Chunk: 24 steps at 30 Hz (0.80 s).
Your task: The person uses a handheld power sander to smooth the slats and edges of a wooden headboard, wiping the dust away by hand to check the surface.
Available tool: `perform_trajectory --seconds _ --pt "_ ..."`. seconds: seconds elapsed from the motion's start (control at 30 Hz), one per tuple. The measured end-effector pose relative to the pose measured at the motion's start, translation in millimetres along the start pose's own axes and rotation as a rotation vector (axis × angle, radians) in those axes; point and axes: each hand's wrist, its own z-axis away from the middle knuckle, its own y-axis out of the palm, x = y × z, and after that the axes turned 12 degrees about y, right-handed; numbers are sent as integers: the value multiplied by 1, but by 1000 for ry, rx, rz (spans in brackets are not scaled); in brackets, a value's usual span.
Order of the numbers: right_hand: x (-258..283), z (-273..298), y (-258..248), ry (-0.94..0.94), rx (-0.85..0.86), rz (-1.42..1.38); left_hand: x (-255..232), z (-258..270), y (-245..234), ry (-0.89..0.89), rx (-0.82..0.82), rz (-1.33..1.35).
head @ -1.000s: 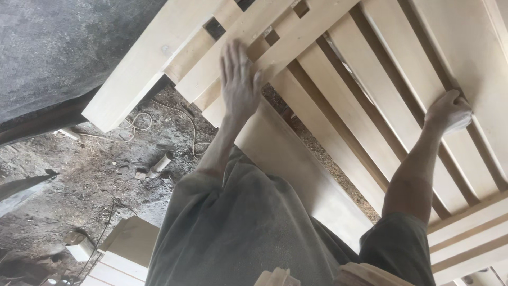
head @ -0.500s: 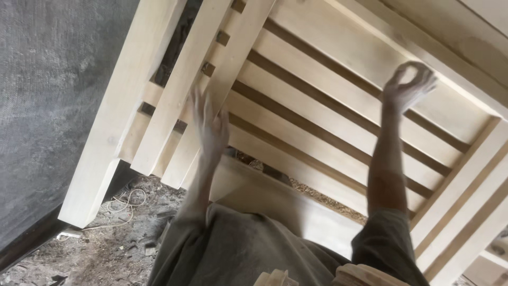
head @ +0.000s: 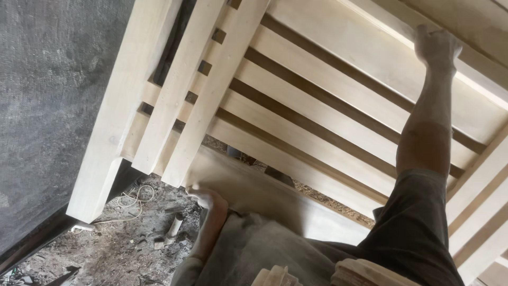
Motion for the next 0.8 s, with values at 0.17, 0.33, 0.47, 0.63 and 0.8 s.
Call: perform_trajectory --seconds 0.17,0.33,0.47,0.63,0.8 --pt "-20 -16 1 -41 -153 0 3 -6 14 -20 -4 46" --pt "-32 -11 -24 -81 -357 -22 -1 37 15 -78 19 77" --pt "-43 6 -46 -237 -486 -52 -6 26 24 -52 5 118" --pt "-59 17 -58 -265 -531 -69 -18 27 44 -34 -1 162" --pt "-58 32 -70 -332 -558 -73 -64 0 69 67 -83 201"
